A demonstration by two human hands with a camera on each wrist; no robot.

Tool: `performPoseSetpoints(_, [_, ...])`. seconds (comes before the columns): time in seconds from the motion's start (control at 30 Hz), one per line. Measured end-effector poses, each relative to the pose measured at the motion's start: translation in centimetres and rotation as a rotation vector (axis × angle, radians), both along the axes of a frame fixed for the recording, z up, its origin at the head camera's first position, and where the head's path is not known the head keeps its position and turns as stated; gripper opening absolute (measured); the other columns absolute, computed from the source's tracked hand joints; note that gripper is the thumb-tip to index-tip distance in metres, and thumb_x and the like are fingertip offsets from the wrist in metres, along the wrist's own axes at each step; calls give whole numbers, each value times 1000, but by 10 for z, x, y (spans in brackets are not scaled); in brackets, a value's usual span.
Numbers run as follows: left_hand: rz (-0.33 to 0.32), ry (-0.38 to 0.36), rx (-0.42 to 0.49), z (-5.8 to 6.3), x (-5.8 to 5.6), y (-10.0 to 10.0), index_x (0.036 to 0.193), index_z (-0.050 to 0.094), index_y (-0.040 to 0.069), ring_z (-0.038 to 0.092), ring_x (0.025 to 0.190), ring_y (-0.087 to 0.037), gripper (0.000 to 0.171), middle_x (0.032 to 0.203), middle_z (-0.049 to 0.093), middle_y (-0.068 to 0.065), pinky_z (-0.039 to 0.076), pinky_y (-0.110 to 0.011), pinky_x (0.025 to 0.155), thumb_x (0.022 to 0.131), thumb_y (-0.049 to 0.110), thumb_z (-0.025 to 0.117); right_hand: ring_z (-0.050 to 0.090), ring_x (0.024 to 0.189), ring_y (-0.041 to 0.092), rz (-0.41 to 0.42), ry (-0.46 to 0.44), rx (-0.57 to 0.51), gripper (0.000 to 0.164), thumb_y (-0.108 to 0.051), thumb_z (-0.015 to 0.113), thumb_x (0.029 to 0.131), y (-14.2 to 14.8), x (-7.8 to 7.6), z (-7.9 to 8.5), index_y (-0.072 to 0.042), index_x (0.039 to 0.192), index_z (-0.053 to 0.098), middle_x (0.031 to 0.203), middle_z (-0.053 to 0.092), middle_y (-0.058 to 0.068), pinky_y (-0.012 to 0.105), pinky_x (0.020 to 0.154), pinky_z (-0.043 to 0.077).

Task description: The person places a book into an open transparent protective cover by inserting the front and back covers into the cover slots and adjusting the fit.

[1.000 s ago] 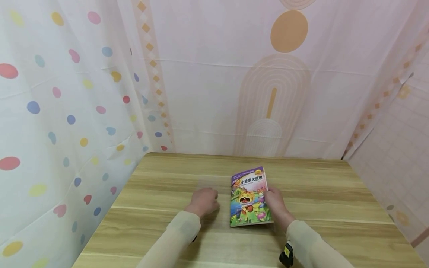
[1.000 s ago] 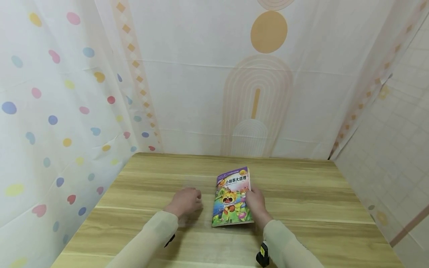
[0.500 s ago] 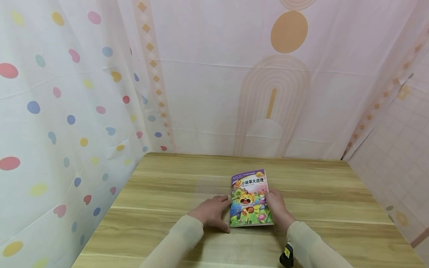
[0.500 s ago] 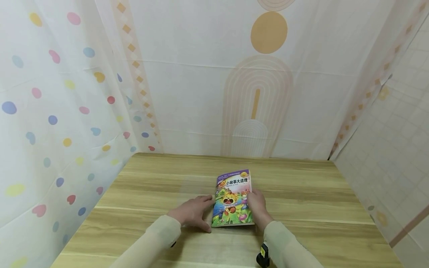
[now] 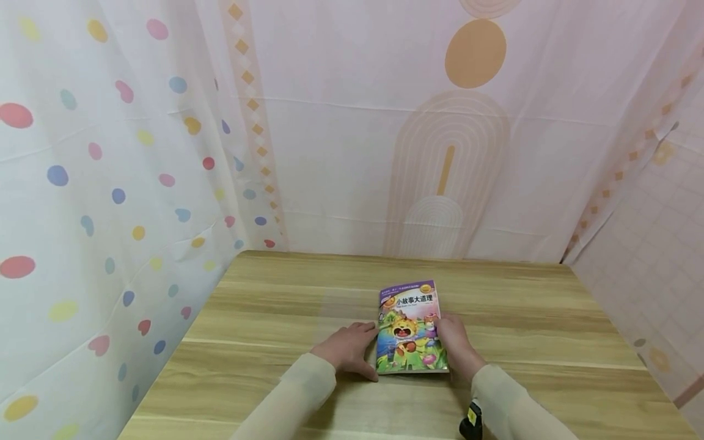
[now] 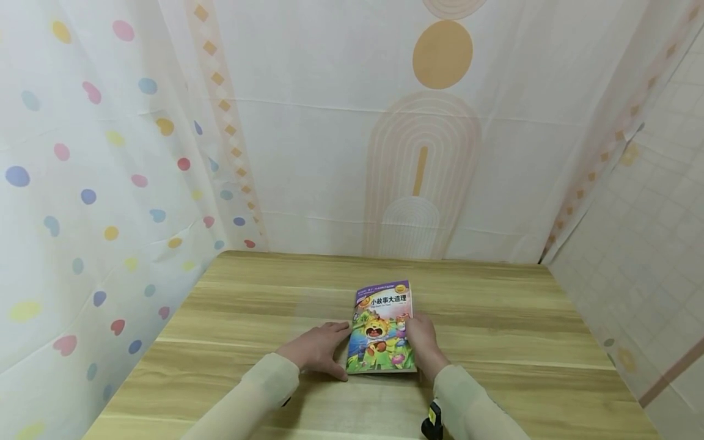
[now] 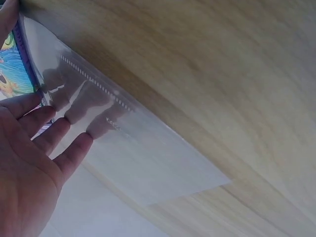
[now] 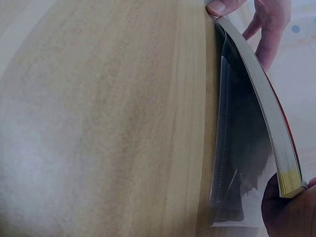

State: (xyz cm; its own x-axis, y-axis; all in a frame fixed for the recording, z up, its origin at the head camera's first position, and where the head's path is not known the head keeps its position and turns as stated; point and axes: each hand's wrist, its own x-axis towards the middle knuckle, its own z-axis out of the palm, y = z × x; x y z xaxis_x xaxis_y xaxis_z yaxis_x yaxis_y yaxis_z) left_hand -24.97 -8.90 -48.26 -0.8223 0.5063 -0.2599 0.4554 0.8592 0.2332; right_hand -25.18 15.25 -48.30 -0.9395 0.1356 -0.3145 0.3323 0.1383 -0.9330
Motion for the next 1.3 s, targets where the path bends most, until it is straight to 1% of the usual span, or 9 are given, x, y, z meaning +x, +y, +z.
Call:
performPoseSetpoints(0.13, [-4, 3, -4, 0, 0, 1, 151, 42, 10, 34, 142, -27, 100, 155, 40, -6, 34, -48, 111, 72, 57, 82, 61, 83, 22, -1, 4, 35, 41, -7, 35, 99, 0, 0, -3, 16, 127, 53, 96, 65, 17, 32, 74, 51])
performPoseSetpoints(0.3, [-6, 8, -8, 1, 0, 0, 151, 42, 10, 35, 142, -27, 101, 155, 40, -6, 34, -48, 111, 72, 58, 82, 60, 92, 27, 22, 12, 109, 44, -10, 37, 100, 2, 0, -5, 17, 134, 48, 106, 64, 22, 41, 84, 50])
performPoseSetpoints(0.37, [-8, 11, -9, 1, 1, 0, 151, 42, 10, 35, 142, -27, 101, 155, 40, -6, 34, -48, 111, 72, 58, 82, 60, 92, 28, 32, 22, 150, 43, -11, 39, 101, 3, 0, -7, 17, 130, 51, 104, 64, 22, 42, 84, 49])
performPoseSetpoints(0.53, [-14, 19, -16, 2, 0, 0, 151, 43, 9, 36, 141, -28, 100, 154, 41, -7, 35, -48, 110, 73, 58, 81, 59, 83, 24, 77, 59, 283, 33, -12, 45, 101, 6, 1, -11, 13, 114, 62, 91, 64, 16, 36, 73, 50])
performPoseSetpoints(0.6, [-16, 19, -16, 2, 0, 0, 150, 43, 9, 37, 141, -28, 100, 154, 42, -7, 35, -48, 110, 73, 58, 81, 59, 81, 24, 102, 86, 345, 32, -12, 46, 101, 7, 1, -12, 12, 112, 63, 88, 64, 14, 35, 70, 50])
performPoseSetpoints(0.77, [-13, 12, -14, 2, 0, 1, 151, 43, 9, 36, 142, -28, 100, 154, 42, -7, 35, -48, 111, 73, 58, 81, 60, 81, 23, 130, 127, 480, 34, -11, 51, 99, 8, 2, -13, 12, 122, 61, 93, 67, 14, 38, 72, 52])
performPoseSetpoints(0.93, [-6, 12, -13, 2, 1, 2, 150, 43, 10, 36, 141, -27, 99, 154, 42, -6, 35, -47, 111, 73, 59, 81, 60, 82, 21, 137, 109, 534, 39, -11, 51, 99, 6, 3, -14, 11, 131, 56, 102, 68, 15, 38, 73, 53])
performPoseSetpoints(1.2, [1, 10, -16, 3, 1, 2, 150, 44, 11, 36, 142, -27, 99, 154, 42, -5, 34, -45, 111, 72, 58, 82, 59, 82, 22, 147, 159, 607, 38, -10, 52, 98, 5, 2, -19, 9, 131, 58, 103, 69, 15, 44, 78, 51])
performPoseSetpoints(1.3, [4, 13, -17, 3, 1, 1, 150, 44, 11, 37, 141, -26, 99, 154, 42, -5, 34, -45, 111, 72, 58, 82, 59, 80, 23, 150, 176, 631, 37, -10, 53, 98, 4, 1, -20, 9, 129, 60, 100, 69, 15, 42, 75, 50])
